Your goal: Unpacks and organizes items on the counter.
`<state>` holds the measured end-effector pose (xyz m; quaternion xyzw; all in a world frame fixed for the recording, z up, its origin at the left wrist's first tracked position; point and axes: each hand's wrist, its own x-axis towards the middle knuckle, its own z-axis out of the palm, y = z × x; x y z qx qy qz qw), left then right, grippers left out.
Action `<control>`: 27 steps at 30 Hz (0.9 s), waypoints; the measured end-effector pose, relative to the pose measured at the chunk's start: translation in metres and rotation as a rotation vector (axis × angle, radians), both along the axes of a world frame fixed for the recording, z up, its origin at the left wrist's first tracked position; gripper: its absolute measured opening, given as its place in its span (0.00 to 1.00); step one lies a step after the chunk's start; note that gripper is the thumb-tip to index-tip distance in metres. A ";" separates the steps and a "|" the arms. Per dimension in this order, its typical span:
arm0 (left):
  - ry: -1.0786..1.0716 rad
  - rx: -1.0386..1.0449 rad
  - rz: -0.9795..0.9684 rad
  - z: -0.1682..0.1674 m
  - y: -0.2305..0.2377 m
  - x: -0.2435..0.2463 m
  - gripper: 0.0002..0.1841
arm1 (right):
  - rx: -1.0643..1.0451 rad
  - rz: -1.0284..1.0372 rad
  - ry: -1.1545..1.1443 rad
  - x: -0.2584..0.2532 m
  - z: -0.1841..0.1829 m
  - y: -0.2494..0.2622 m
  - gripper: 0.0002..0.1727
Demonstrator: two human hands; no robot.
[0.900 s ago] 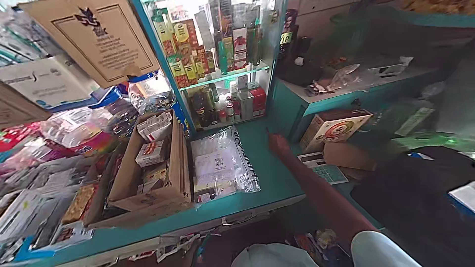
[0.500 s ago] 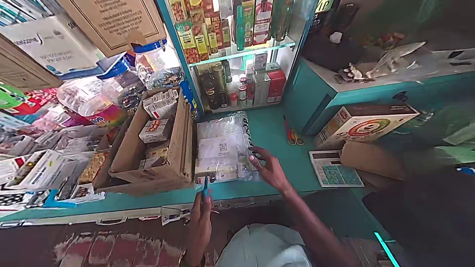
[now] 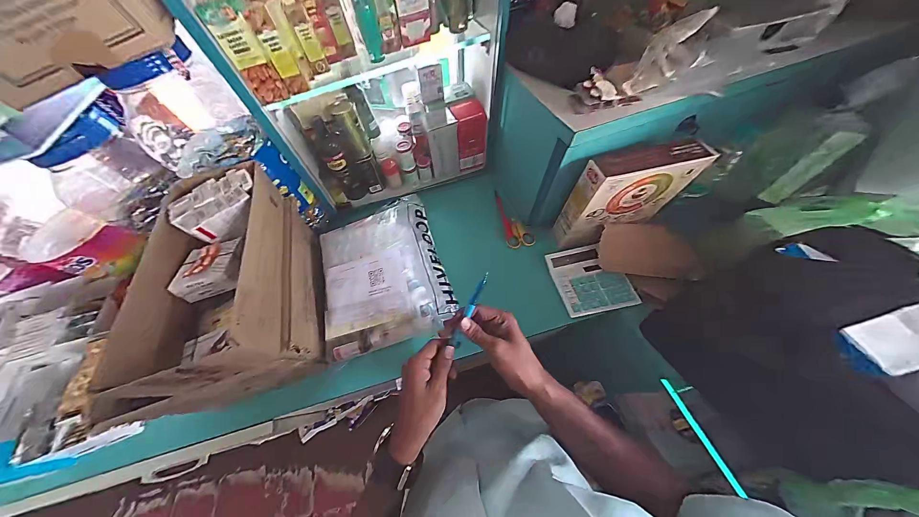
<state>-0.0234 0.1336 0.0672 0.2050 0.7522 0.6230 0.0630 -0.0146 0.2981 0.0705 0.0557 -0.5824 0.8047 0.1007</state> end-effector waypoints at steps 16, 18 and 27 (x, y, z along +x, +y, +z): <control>0.318 0.122 0.122 0.039 -0.088 0.020 0.14 | 0.632 0.188 0.423 0.020 0.056 0.019 0.14; 0.312 0.103 0.138 0.037 -0.091 0.023 0.14 | 0.658 0.197 0.432 0.020 0.057 0.014 0.14; 0.325 -0.160 0.035 0.041 -0.090 0.043 0.16 | 0.980 0.239 0.487 0.026 0.047 -0.024 0.15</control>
